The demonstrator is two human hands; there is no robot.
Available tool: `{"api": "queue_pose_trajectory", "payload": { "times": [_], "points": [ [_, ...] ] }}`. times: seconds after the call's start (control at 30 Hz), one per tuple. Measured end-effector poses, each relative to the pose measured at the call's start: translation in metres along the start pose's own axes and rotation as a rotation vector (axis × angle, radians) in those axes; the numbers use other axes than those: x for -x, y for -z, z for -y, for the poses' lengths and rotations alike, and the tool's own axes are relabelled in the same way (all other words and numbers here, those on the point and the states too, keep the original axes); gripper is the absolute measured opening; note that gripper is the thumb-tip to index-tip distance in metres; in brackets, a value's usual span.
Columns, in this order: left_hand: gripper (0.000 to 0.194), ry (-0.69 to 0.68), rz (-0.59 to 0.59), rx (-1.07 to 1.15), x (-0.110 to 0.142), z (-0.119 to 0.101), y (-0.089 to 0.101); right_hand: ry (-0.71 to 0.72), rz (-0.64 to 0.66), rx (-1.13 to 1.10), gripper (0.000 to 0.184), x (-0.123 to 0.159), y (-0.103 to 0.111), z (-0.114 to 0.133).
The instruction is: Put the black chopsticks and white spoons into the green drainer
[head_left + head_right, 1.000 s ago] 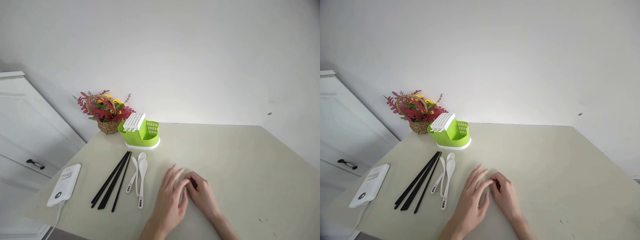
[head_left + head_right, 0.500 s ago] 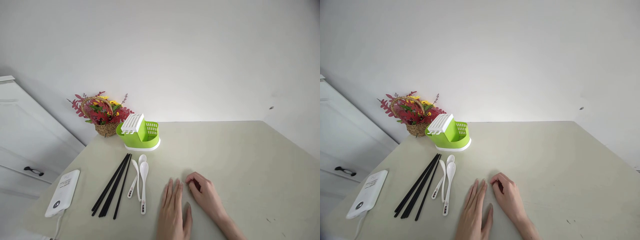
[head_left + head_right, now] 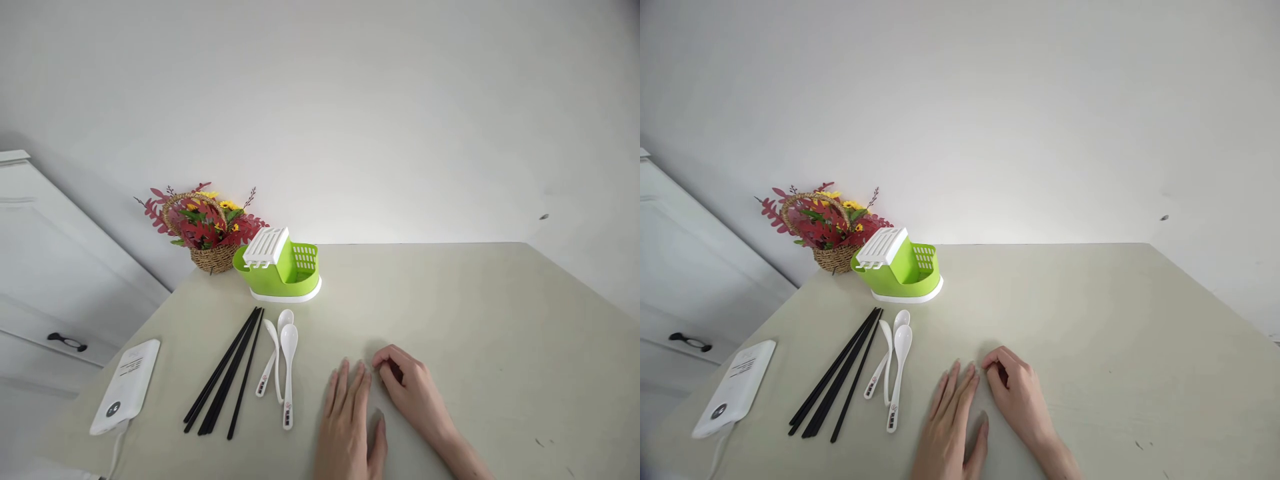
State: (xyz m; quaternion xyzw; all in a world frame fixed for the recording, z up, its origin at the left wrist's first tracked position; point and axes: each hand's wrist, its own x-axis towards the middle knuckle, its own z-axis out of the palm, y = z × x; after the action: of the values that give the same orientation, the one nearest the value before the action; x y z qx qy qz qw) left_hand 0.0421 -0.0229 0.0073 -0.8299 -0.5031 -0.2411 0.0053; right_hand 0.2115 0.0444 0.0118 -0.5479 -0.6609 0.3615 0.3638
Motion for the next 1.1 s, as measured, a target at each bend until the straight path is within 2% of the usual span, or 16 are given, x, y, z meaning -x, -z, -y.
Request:
{"api": "queue_pose_trajectory", "payload": {
  "times": [1.1],
  "points": [
    [0.063, -0.004, 0.008, -0.003, 0.001, -0.0013, 0.0039, 0.021, -0.036, -0.016, 0.023, 0.0012, -0.0014, -0.0018]
  ]
}}
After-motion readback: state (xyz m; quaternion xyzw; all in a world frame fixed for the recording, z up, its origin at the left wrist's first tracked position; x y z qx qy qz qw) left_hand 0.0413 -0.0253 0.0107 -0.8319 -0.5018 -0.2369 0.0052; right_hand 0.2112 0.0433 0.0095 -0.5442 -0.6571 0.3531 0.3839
